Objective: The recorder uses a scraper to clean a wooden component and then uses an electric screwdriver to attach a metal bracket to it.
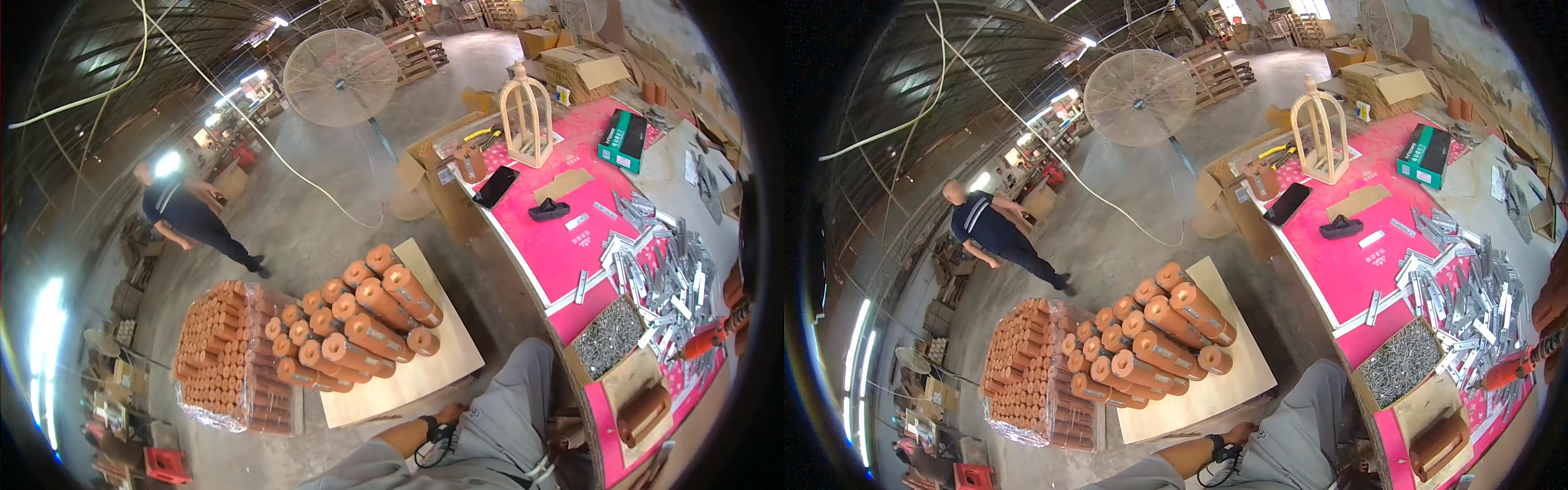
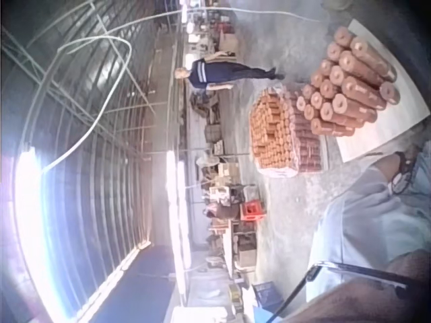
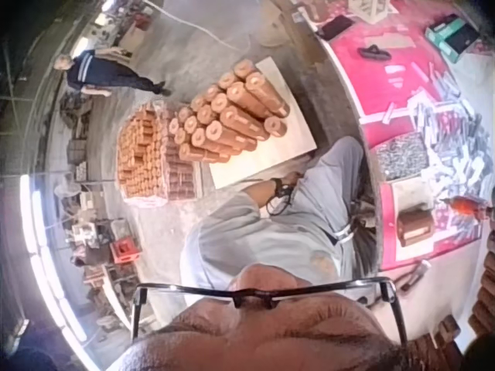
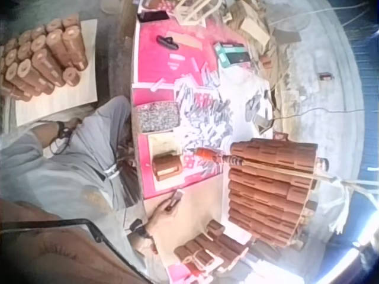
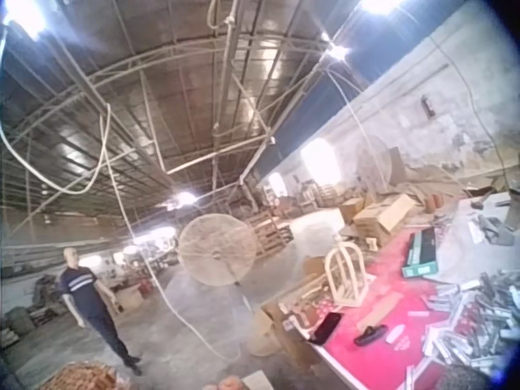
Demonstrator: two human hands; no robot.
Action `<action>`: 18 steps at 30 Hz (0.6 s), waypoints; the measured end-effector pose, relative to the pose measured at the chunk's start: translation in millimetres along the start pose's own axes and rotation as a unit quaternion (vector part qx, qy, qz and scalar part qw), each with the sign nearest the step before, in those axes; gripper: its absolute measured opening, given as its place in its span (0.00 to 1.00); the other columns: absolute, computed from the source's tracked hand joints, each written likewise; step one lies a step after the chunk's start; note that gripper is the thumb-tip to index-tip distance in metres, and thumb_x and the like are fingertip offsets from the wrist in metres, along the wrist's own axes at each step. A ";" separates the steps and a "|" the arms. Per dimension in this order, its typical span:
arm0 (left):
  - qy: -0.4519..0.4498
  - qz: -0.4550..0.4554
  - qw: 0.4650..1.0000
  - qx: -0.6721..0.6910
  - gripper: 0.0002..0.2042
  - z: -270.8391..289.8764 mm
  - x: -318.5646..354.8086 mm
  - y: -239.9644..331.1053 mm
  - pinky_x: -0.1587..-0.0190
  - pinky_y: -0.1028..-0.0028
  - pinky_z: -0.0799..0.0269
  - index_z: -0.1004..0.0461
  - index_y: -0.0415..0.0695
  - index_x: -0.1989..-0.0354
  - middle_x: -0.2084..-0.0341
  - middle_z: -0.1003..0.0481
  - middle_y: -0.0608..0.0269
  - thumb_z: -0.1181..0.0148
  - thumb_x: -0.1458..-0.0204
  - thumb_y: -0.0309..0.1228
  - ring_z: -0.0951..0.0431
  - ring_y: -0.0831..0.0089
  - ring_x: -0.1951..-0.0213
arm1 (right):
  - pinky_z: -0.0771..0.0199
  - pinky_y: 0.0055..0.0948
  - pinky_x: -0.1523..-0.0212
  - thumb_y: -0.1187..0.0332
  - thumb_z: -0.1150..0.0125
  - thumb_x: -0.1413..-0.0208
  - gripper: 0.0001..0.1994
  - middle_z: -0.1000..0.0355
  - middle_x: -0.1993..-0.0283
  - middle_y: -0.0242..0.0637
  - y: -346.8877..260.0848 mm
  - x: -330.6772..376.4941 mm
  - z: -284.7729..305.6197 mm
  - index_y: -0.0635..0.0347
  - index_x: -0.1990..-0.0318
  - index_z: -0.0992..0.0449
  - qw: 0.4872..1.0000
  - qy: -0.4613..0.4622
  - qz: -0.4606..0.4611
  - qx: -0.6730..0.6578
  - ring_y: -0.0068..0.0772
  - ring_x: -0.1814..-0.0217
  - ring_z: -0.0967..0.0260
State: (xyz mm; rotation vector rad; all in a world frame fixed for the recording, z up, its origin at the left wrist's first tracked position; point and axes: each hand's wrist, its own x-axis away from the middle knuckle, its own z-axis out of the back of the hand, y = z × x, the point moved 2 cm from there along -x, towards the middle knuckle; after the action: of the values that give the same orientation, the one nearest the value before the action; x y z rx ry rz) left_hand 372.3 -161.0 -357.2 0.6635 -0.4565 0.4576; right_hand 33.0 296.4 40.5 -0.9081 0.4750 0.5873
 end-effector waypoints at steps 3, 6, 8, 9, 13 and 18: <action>-0.030 0.001 0.999 -0.015 0.36 -2.8 0.3 -5.2 0.39 0.51 0.21 0.27 0.53 0.27 0.41 0.19 0.41 0.32 0.50 0.34 0.19 0.40 0.42 | 0.15 0.45 0.45 0.68 0.34 0.30 0.21 0.19 0.43 0.65 25.2 21.6 5.9 0.74 0.36 0.21 0.971 -0.060 -0.145 0.180 0.60 0.43 0.17; -0.040 0.033 0.999 -0.007 0.36 10.0 6.6 5.2 0.39 0.52 0.21 0.27 0.54 0.27 0.41 0.20 0.42 0.33 0.51 0.33 0.19 0.40 0.41 | 0.14 0.45 0.47 0.68 0.34 0.31 0.22 0.18 0.44 0.64 57.3 36.9 6.5 0.74 0.35 0.22 0.981 -0.015 -0.135 0.141 0.60 0.45 0.16; -0.057 0.073 0.996 -0.010 0.35 24.0 12.4 18.5 0.34 0.58 0.24 0.23 0.49 0.31 0.37 0.21 0.45 0.38 0.55 0.25 0.20 0.45 0.38 | 0.14 0.46 0.48 0.68 0.33 0.31 0.22 0.18 0.44 0.64 71.2 44.4 6.3 0.74 0.35 0.22 0.985 -0.003 -0.104 0.135 0.61 0.46 0.16; -0.074 0.102 0.992 -0.010 0.35 31.1 15.5 25.2 0.30 0.64 0.26 0.20 0.43 0.35 0.34 0.22 0.48 0.43 0.58 0.17 0.22 0.50 0.34 | 0.14 0.46 0.48 0.68 0.33 0.32 0.22 0.18 0.45 0.64 76.2 47.2 6.2 0.74 0.35 0.22 0.984 -0.010 -0.110 0.139 0.61 0.47 0.16; -0.065 0.090 0.994 -0.008 0.34 54.9 30.8 45.1 0.31 0.62 0.26 0.20 0.43 0.34 0.36 0.21 0.47 0.46 0.55 0.17 0.21 0.49 0.35 | 0.14 0.46 0.49 0.67 0.33 0.32 0.23 0.18 0.45 0.65 79.1 52.5 9.7 0.74 0.36 0.22 0.985 -0.009 -0.109 0.131 0.62 0.48 0.16; -0.057 0.165 0.980 0.095 0.32 43.9 30.4 34.5 0.33 0.61 0.25 0.20 0.43 0.34 0.39 0.19 0.46 0.50 0.51 0.15 0.19 0.49 0.36 | 0.14 0.46 0.52 0.67 0.33 0.32 0.23 0.18 0.46 0.64 68.2 47.5 11.9 0.74 0.36 0.21 0.980 -0.022 -0.127 0.152 0.61 0.49 0.16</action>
State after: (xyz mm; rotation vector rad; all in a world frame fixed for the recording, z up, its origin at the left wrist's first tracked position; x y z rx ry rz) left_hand 367.2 -158.6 -293.8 0.8047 -0.6405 0.7882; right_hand 25.5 351.9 -22.2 -0.6488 0.3881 0.2906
